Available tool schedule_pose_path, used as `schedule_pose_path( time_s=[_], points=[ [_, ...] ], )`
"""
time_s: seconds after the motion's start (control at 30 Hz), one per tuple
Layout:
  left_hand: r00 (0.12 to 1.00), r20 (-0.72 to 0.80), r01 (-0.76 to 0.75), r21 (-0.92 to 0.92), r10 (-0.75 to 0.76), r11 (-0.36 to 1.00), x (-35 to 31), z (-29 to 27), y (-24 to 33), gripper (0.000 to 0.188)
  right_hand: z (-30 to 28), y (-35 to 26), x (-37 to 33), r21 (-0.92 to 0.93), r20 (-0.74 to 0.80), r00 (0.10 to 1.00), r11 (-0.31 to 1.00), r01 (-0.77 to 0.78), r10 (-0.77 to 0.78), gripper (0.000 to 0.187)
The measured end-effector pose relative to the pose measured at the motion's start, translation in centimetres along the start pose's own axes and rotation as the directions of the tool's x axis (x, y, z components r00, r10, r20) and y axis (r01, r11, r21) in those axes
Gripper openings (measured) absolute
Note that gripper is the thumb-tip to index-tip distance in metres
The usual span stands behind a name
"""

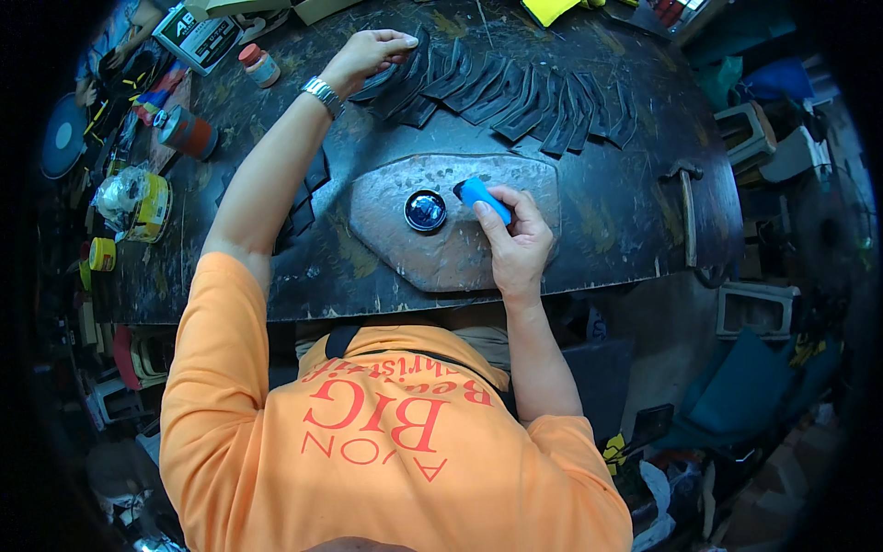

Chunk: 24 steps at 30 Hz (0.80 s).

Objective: The person repeatedly picks up small black rubber pieces from a workbench and rubs their edges with a blue block, then places them back on the table. The action is repeated for multiple pieces throughout the clip.

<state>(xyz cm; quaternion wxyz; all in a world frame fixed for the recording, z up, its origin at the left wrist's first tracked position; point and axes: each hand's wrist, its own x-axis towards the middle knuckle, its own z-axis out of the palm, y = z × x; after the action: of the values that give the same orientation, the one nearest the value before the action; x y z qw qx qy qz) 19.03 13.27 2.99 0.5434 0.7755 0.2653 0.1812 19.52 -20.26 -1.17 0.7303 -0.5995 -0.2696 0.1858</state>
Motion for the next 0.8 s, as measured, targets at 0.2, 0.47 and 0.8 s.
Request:
schedule_pose_path(
  time_s=[0.2, 0.47, 0.8],
  points=[
    [0.978, -0.091, -0.112, 0.521, 0.186, 0.846, 1.9, 0.9, -1.4, 0.029, 0.0, -0.2, 0.1, -0.037, -0.017, 1.0, 0.999, 0.0, -0.001, 0.016],
    [0.936, -0.105, -0.219, 0.578, 0.337, 0.786, -7.7, -7.6, -1.5, 0.028, 0.2, -0.1, -0.1, 0.011, -0.018, 1.0, 1.0, -0.008, 0.008, 0.023],
    [0.981, -0.111, -0.06, 0.606, 0.159, 0.793, -21.0, -6.0, -3.0, 0.028, 0.3, 0.6, 0.2, 0.061, -0.076, 0.995, 0.996, 0.069, -0.065, 0.019]
  ],
)
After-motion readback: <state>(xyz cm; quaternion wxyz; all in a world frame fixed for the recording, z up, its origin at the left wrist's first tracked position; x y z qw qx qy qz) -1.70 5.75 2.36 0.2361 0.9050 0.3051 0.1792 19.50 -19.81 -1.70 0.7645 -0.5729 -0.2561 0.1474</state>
